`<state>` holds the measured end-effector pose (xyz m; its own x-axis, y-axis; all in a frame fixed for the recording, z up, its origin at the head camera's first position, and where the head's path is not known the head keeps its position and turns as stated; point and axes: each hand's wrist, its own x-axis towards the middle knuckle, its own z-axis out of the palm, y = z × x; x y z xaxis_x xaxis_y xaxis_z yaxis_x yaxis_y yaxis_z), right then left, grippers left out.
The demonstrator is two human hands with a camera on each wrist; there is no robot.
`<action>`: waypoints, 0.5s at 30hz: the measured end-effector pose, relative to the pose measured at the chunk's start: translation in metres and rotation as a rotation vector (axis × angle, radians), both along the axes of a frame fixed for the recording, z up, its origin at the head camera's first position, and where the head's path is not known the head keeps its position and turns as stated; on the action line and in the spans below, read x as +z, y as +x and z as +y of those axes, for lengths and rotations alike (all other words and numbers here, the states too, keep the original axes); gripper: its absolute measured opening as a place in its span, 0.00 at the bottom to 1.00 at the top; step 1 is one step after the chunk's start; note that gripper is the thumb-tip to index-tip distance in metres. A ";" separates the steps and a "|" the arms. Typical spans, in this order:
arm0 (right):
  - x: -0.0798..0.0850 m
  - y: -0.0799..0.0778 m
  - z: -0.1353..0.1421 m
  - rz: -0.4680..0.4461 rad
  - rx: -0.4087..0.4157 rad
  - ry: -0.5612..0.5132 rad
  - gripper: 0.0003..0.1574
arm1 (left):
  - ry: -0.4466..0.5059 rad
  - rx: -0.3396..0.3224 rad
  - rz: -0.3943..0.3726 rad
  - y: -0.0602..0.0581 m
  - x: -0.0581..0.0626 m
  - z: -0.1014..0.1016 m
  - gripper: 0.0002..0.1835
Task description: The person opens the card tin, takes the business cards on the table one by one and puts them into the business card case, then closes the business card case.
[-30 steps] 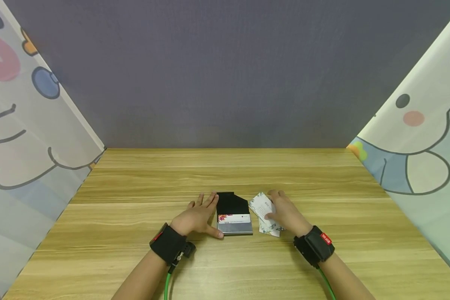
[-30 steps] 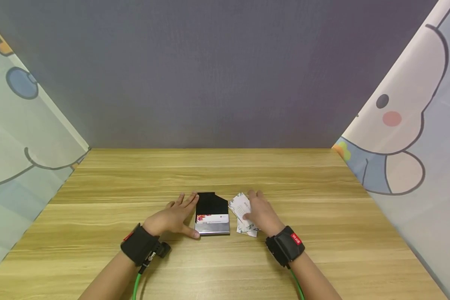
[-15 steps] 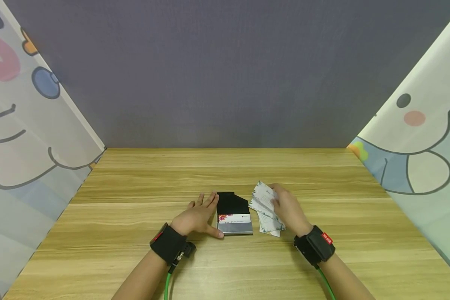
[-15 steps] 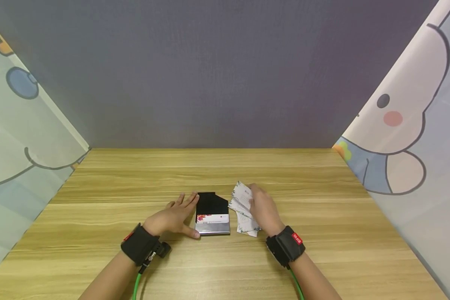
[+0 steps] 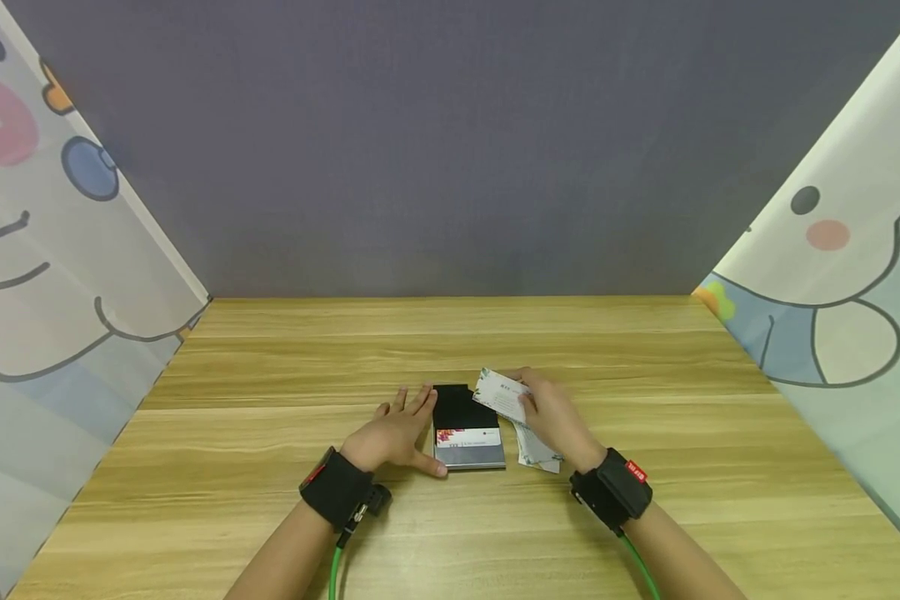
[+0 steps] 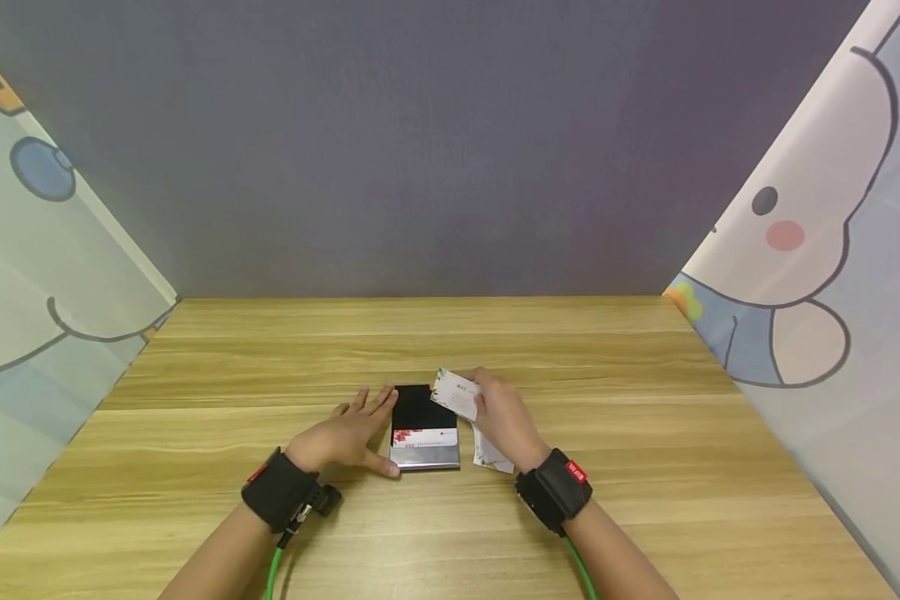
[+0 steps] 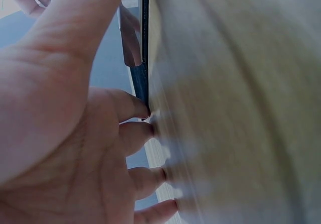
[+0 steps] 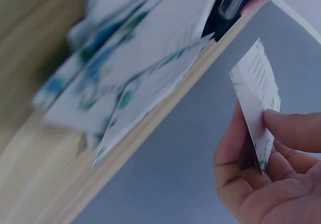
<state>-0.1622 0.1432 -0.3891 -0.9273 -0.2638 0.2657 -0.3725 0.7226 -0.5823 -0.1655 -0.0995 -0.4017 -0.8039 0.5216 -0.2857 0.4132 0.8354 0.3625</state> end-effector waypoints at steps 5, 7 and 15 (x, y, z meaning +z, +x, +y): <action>-0.002 0.000 -0.009 -0.007 0.059 -0.018 0.18 | -0.002 -0.006 0.005 0.000 0.000 0.000 0.62; -0.003 0.000 -0.013 -0.010 0.075 -0.017 0.17 | 0.000 -0.006 0.008 0.000 0.000 0.000 0.62; -0.008 -0.001 -0.028 -0.046 0.146 -0.024 0.14 | 0.007 -0.002 0.023 0.001 0.001 0.000 0.61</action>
